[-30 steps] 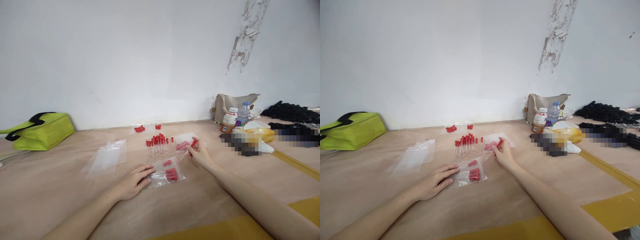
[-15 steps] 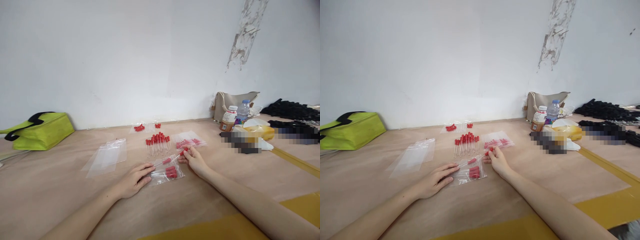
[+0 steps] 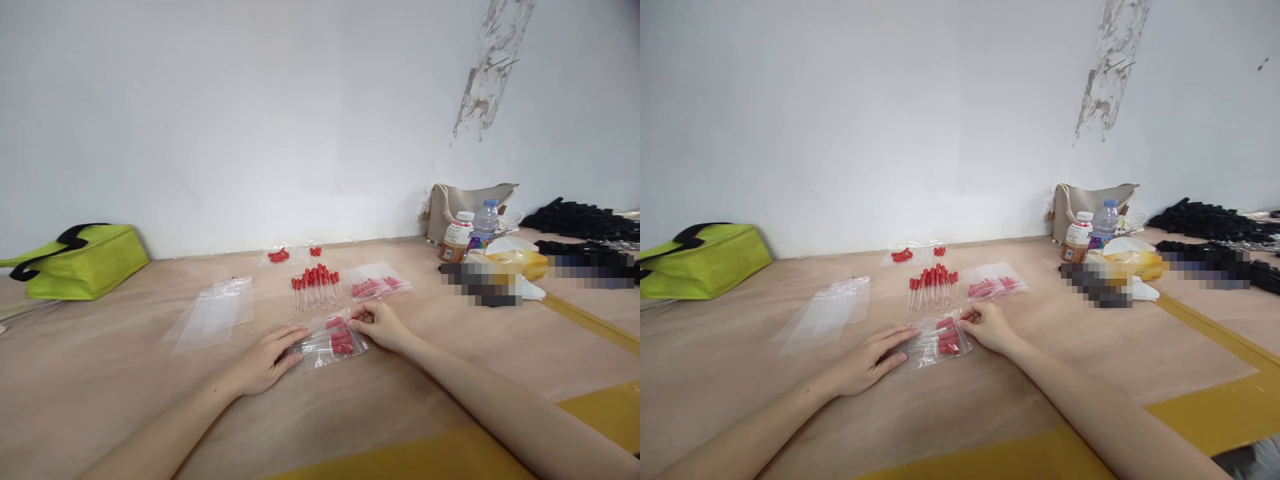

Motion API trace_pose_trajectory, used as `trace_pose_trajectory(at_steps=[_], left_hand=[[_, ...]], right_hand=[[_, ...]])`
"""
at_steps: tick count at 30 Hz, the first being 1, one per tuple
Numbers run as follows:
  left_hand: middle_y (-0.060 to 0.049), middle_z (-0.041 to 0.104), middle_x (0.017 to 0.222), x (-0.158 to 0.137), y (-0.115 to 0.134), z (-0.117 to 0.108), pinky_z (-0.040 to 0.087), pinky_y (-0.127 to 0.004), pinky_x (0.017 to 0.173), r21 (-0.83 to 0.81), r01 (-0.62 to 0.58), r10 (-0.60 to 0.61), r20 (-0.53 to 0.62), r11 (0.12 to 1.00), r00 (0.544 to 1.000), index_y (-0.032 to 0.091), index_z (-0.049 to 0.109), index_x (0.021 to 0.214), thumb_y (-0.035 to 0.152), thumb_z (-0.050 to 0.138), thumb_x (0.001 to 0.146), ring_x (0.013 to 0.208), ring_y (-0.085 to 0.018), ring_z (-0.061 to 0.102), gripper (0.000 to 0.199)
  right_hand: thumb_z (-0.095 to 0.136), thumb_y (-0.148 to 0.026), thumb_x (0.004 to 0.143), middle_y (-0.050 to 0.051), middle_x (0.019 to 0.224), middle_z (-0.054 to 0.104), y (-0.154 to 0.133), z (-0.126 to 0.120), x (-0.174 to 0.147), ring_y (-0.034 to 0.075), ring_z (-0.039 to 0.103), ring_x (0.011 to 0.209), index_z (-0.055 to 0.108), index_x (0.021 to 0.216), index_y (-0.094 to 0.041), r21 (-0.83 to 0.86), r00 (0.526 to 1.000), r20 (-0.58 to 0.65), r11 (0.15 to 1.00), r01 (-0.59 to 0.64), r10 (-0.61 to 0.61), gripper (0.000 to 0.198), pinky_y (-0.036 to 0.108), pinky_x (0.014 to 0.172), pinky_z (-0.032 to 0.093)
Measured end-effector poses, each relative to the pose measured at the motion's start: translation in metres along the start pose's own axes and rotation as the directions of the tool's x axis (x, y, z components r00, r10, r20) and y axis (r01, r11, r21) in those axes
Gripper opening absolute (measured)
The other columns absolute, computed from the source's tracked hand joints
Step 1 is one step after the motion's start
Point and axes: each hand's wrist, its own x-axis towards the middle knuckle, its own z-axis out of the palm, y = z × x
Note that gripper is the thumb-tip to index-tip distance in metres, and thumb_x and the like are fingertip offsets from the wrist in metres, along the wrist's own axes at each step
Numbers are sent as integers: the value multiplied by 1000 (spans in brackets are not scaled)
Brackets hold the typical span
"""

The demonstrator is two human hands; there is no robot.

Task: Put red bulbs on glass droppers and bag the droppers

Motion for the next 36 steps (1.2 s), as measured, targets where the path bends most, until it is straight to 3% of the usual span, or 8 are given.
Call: trace_pose_trajectory(at_steps=[6, 14, 16, 20, 22, 27, 31, 36], left_hand=[[-2, 45, 128, 0, 0, 0, 33, -37, 99, 2, 4, -4, -12, 1000, 1000, 28, 38, 128, 35, 39, 89, 117, -20, 40, 40], [-3, 45, 129, 0, 0, 0, 32, -36, 99, 6, 1, -1, -4, 1000, 1000, 28, 38, 128, 34, 39, 89, 117, -19, 40, 39], [-2, 44, 129, 0, 0, 0, 32, -36, 99, 9, 0, 0, 1, 1000, 1000, 29, 39, 127, 34, 38, 89, 118, -19, 39, 38], [0, 40, 132, -1, 0, -1, 33, -36, 99, 22, -5, 4, 36, 1000, 999, 34, 42, 125, 33, 36, 90, 118, -20, 39, 36], [0, 40, 132, 0, 0, -1, 32, -37, 99, 32, -24, 22, 54, 999, 998, 35, 42, 125, 32, 35, 91, 119, -20, 38, 35], [1, 42, 132, 2, 0, -1, 29, -38, 101, 42, -91, 88, 64, 995, 994, 34, 45, 123, 30, 36, 91, 119, -20, 38, 34], [1, 40, 133, 1, 0, 0, 29, -37, 101, 15, -68, 67, 58, 998, 996, 34, 43, 125, 30, 36, 91, 120, -20, 37, 35], [-2, 36, 136, -2, 4, -2, 30, -36, 101, -31, 17, -17, -4, 999, 1000, 29, 27, 133, 33, 39, 89, 121, -19, 36, 46]], right_hand=[[64, -29, 64, 2, 68, 65, 1, 4, 4, 14, 59, 63, 61, 74, -15, 65, 999, 12, 997, -36, 35, 17, 25, 59, 47], [53, -25, 74, 3, 80, 66, -10, 5, -2, 17, 61, 75, 65, 76, -17, 109, 981, 160, 990, 91, -108, 14, 28, 67, 47], [53, -25, 74, 2, 76, 66, -12, 4, -1, 14, 60, 68, 62, 80, -17, 149, 988, 139, 988, 47, -68, 14, 25, 61, 47], [52, -35, 76, -5, 47, 52, -16, 3, 3, 7, 44, 35, 54, 90, -16, 191, 977, 12, 958, -212, 214, 24, 17, 34, 33], [55, -39, 73, -7, 43, 48, -20, 4, 4, 6, 38, 31, 53, 87, -15, 190, 955, 66, 936, -296, 288, 27, 16, 28, 24], [64, -29, 66, -8, 40, 47, -28, 7, 4, 3, 33, 29, 50, 64, -15, 192, 925, 203, 913, -360, 322, 20, 15, 29, 20], [57, -34, 70, -10, 33, 40, -28, 6, 2, 3, 27, 26, 45, 64, -18, 226, 909, 250, 892, -391, 335, 21, 16, 28, 16], [56, -47, 69, -10, 38, 40, -27, -9, 1, 4, 31, 29, 40, 67, -19, 396, 955, 231, 878, -268, 187, 32, 16, 29, 22]])
